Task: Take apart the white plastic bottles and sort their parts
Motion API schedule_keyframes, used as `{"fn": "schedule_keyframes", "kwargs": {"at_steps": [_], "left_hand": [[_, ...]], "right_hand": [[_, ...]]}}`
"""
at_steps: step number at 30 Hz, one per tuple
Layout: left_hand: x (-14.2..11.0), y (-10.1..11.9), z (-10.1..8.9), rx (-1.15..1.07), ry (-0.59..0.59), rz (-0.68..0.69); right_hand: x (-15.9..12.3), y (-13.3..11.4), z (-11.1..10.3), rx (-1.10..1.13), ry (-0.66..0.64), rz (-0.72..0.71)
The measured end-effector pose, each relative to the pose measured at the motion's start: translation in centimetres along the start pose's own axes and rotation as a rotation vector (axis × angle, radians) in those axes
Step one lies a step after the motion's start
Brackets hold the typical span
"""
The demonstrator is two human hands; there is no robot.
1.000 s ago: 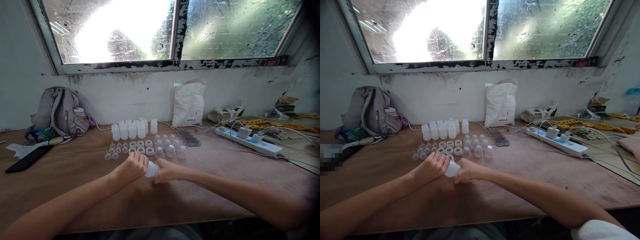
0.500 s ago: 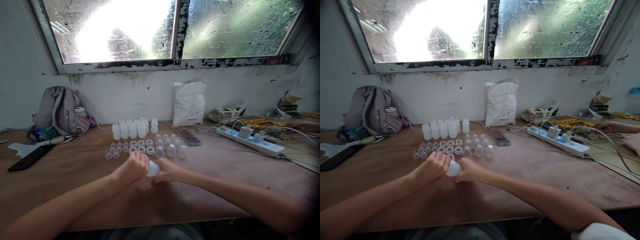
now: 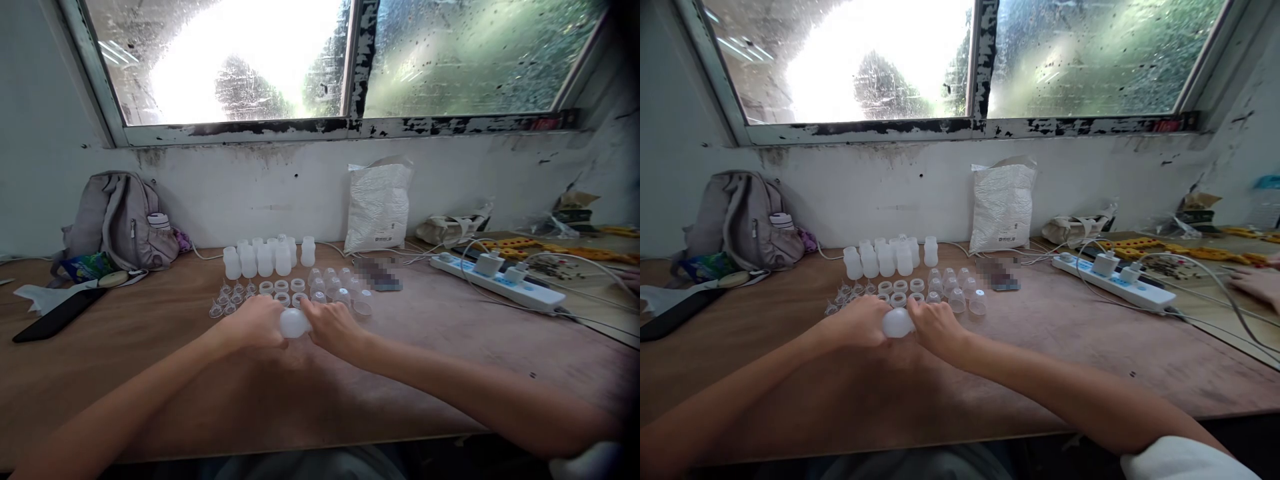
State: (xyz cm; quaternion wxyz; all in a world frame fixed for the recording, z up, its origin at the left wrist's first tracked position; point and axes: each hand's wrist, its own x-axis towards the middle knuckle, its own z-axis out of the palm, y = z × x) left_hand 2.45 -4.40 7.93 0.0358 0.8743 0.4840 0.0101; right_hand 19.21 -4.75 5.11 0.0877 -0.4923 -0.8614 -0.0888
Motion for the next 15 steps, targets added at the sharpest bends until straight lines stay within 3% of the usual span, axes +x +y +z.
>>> {"fn": "schedule_keyframes", "kwargs": {"at_steps": [3, 5, 7, 11, 15], "left_hand": [[0.2, -1.2, 0.1, -0.553, -0.280, -0.025], [0.0, -1.8, 0.9, -0.867, -0.402, 0.010], [-0.3, -2.0, 1.9, -1.047, -0.469, 0.033], [-0.8, -1.9, 3.3, -1.235, -0.490, -0.012], [-1.3, -2.0, 3.6, -1.398, -0.363, -0.030]], "right_hand": [[0.1, 0.1, -0.3, -0.054, 0.079, -0.130], [0.1, 0.3, -0.5, -0.031, 0.061, -0.185], [0.0, 0.5, -0.6, 0.044, 0.004, -0.215], [-0.6, 1.5, -0.9, 0.375, -0.091, -0.281], [-0.9, 2.6, -0.3, 0.822, -0.083, -0.240]]}}
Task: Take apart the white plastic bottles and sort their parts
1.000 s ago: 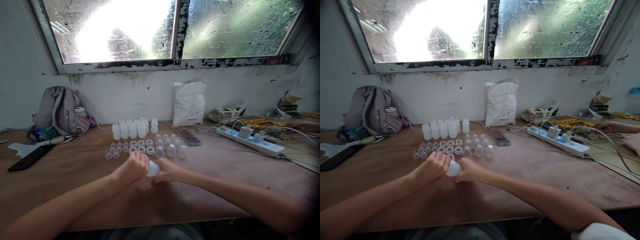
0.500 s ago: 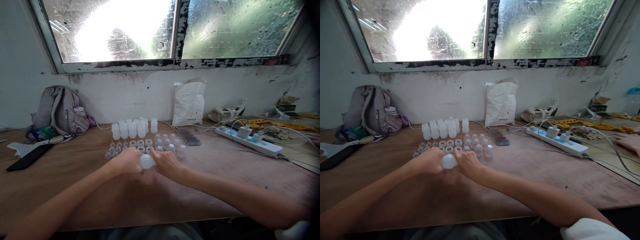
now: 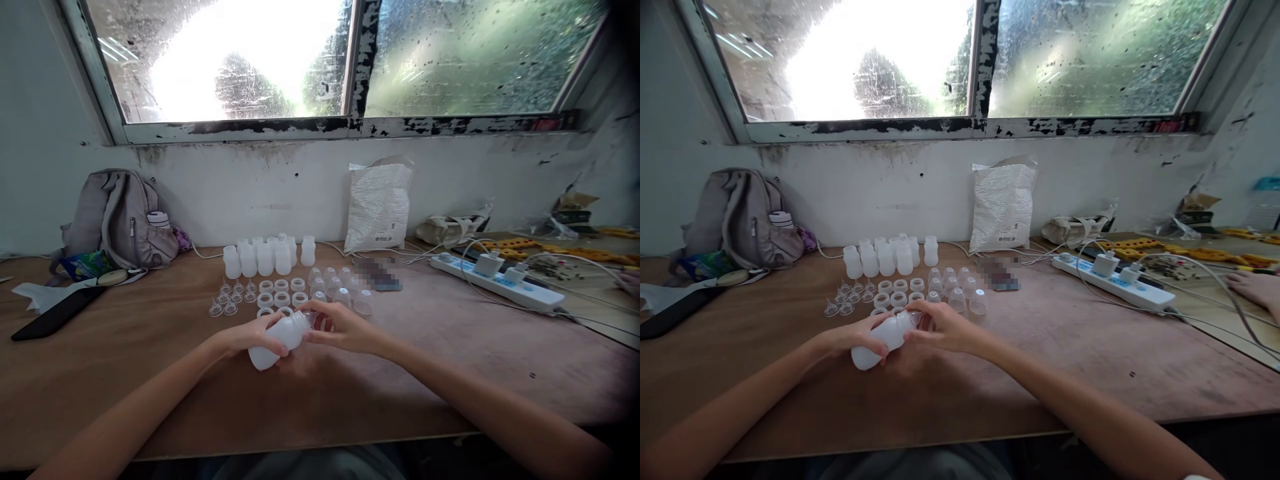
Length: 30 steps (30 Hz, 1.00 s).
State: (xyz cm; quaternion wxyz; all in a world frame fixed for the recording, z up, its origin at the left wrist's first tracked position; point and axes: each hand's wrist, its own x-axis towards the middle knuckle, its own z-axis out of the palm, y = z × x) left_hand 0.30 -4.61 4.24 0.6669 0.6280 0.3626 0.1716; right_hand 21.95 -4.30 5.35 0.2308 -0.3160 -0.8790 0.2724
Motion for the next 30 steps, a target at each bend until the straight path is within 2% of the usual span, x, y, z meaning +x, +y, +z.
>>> {"fn": "schedule_keyframes", "kwargs": {"at_steps": [3, 7, 11, 13, 15, 19, 21, 26, 28, 30], "left_hand": [[0.1, -0.5, -0.2, -0.093, 0.116, 0.128], [0.9, -1.5, -0.5, -0.166, 0.339, 0.312], [1.5, -2.1, -0.1, -0.128, 0.487, 0.298], [1.5, -2.2, 0.3, -0.111, 0.522, 0.269], [1.4, -2.1, 0.6, -0.119, 0.559, 0.252], [1.4, -2.0, 0.9, -0.206, 0.578, 0.215], [1.5, -2.0, 0.9, -0.247, 0.553, 0.199], [1.6, -2.3, 0.8, -0.265, 0.547, 0.207], [1.5, -2.3, 0.8, -0.262, 0.557, 0.212], [1.4, -2.2, 0.9, -0.264, 0.567, 0.221]], "right_hand": [[-0.1, 1.2, 0.4, 0.262, 0.060, 0.135], [-0.1, 2.2, 0.9, 0.520, 0.084, 0.258], [-0.2, 2.4, 1.3, 0.673, -0.002, 0.389], [-0.3, 2.4, 1.5, 0.695, -0.044, 0.428], [-0.4, 2.4, 1.7, 0.655, -0.021, 0.382], [-0.8, 1.8, 1.8, 0.302, 0.214, 0.103], [-0.9, 1.5, 1.8, 0.240, 0.248, 0.069], [-0.6, 1.8, 2.2, 0.545, 0.049, 0.344], [-0.5, 2.0, 2.2, 0.653, 0.040, 0.366], [-0.5, 1.8, 2.0, 0.721, 0.078, 0.324]]}}
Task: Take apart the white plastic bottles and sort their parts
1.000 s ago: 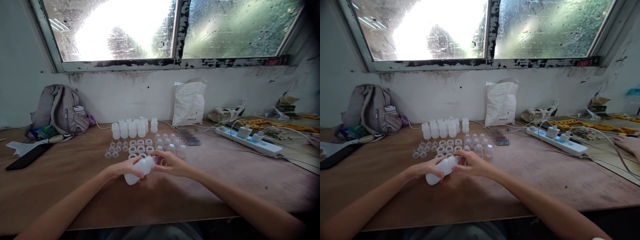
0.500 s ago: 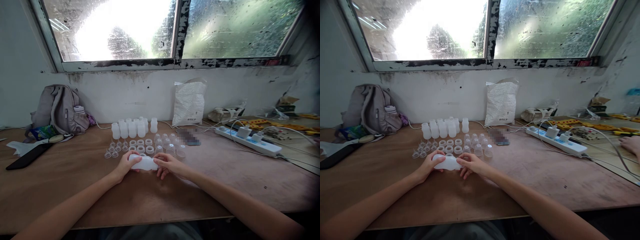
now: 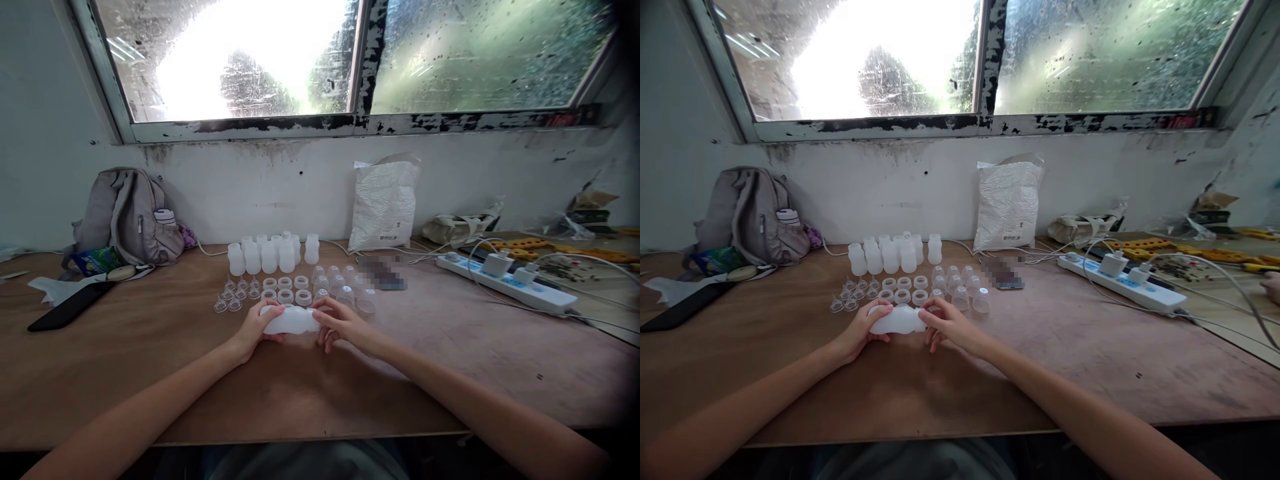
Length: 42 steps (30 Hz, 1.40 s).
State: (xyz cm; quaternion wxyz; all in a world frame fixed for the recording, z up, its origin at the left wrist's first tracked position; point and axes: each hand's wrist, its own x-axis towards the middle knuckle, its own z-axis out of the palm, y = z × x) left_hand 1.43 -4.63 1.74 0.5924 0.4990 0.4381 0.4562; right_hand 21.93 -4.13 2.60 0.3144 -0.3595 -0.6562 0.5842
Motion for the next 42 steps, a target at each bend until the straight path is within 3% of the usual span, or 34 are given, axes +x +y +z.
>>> {"fn": "schedule_keyframes", "kwargs": {"at_steps": [3, 8, 12, 15, 18, 22, 26, 30, 34, 37, 42], "left_hand": [[-0.4, 0.3, 0.3, -0.019, -0.008, -0.017], [-1.1, 0.1, 0.9, -0.019, -0.054, -0.074], [-0.8, 0.1, 0.6, -0.004, -0.026, -0.061], [-0.6, 0.5, 0.2, 0.015, -0.079, -0.063], [-0.6, 0.6, 0.2, 0.141, -0.119, 0.018], [-0.7, 0.4, 0.4, 0.404, -0.063, 0.169], [-0.8, 0.4, 0.6, 0.366, -0.028, 0.193], [-0.5, 0.5, 0.5, 0.219, 0.018, 0.185], [-0.2, 0.2, 0.2, 0.251, 0.054, 0.229], [-0.2, 0.0, 0.2, 0.404, 0.056, 0.307], [-0.7, -0.3, 0.5, 0.681, 0.015, 0.498]], "right_hand": [[-0.2, -0.6, 0.0, 0.023, 0.049, -0.039], [-0.3, -0.8, 0.2, -0.087, 0.018, 0.063], [-0.3, -0.1, -0.1, -0.319, 0.157, -0.232], [-0.2, 0.4, -0.4, -0.489, 0.247, -0.412], [0.0, 0.8, -0.7, -0.482, 0.317, -0.454], [0.1, 0.7, -1.0, -0.418, 0.368, -0.440], [-0.2, 0.1, -1.0, -0.376, 0.446, -0.441], [-0.2, 0.4, -0.9, -0.610, 0.324, -0.445], [0.2, 1.8, -0.3, -0.828, 0.155, -0.413], [0.3, 2.2, 0.0, -0.811, 0.185, -0.456], [-0.3, 0.8, 0.0, -0.580, 0.321, -0.567]]}}
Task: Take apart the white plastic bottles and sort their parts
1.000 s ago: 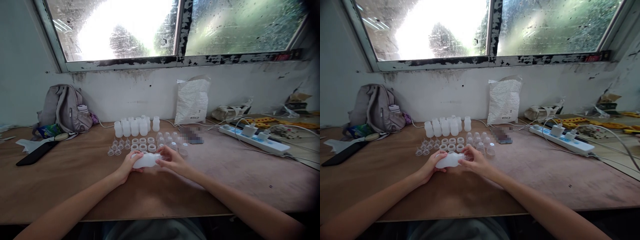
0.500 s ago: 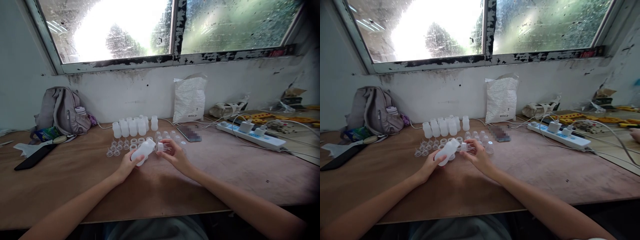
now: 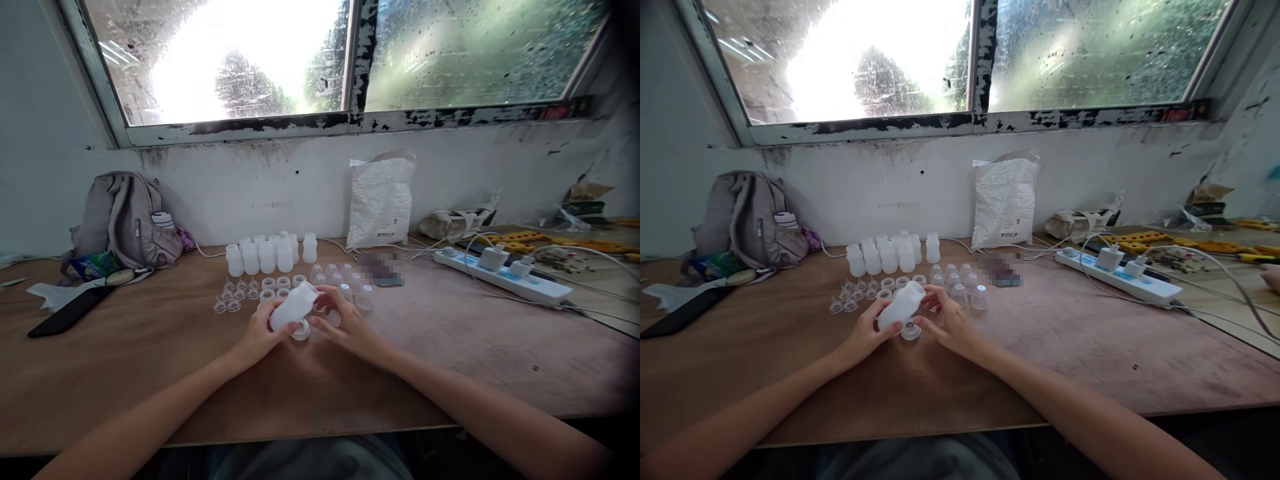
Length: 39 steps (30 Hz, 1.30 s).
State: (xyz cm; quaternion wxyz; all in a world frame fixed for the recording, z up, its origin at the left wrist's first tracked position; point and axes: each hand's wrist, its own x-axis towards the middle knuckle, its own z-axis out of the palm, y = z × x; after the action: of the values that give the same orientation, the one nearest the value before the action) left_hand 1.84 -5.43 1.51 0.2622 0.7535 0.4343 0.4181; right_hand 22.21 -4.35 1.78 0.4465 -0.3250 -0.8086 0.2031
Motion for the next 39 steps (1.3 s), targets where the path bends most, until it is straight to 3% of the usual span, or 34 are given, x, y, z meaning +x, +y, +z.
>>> {"fn": "schedule_keyframes", "kwargs": {"at_steps": [4, 8, 11, 14, 16, 19, 23, 28, 34, 39], "left_hand": [[-0.3, 0.1, 0.0, 0.084, -0.064, 0.125], [-0.3, 0.0, -0.1, 0.077, -0.053, 0.179], [-0.1, -0.4, -0.1, 0.005, -0.006, 0.155], [0.3, -1.1, -0.2, 0.038, 0.119, 0.097], [0.6, -1.7, -0.5, 0.144, 0.177, 0.079], [0.8, -2.2, -0.8, 0.339, 0.121, 0.147], [0.6, -2.3, -0.6, 0.534, -0.016, 0.262], [0.2, -1.8, 0.2, 0.637, -0.100, 0.303], [0.3, -1.5, 0.8, 0.687, -0.032, 0.293], [0.3, -1.5, 0.9, 0.672, -0.027, 0.334]], "right_hand": [[0.0, -1.1, -0.3, 0.189, 0.017, 0.033], [0.5, -2.2, -0.1, 0.405, -0.014, 0.082], [2.3, -3.1, -0.6, 0.482, -0.084, 0.126], [5.8, -3.1, -2.4, 0.367, -0.054, 0.118], [8.7, -2.0, -3.9, 0.189, 0.062, 0.103], [12.8, 1.2, -5.6, -0.161, 0.245, 0.154], [15.8, 5.9, -5.4, -0.513, 0.143, 0.357], [16.5, 9.2, -3.6, -0.577, 0.125, 0.447], [16.1, 11.6, -2.1, -0.593, 0.138, 0.520], [15.4, 11.9, -2.0, -0.580, 0.152, 0.486]]}}
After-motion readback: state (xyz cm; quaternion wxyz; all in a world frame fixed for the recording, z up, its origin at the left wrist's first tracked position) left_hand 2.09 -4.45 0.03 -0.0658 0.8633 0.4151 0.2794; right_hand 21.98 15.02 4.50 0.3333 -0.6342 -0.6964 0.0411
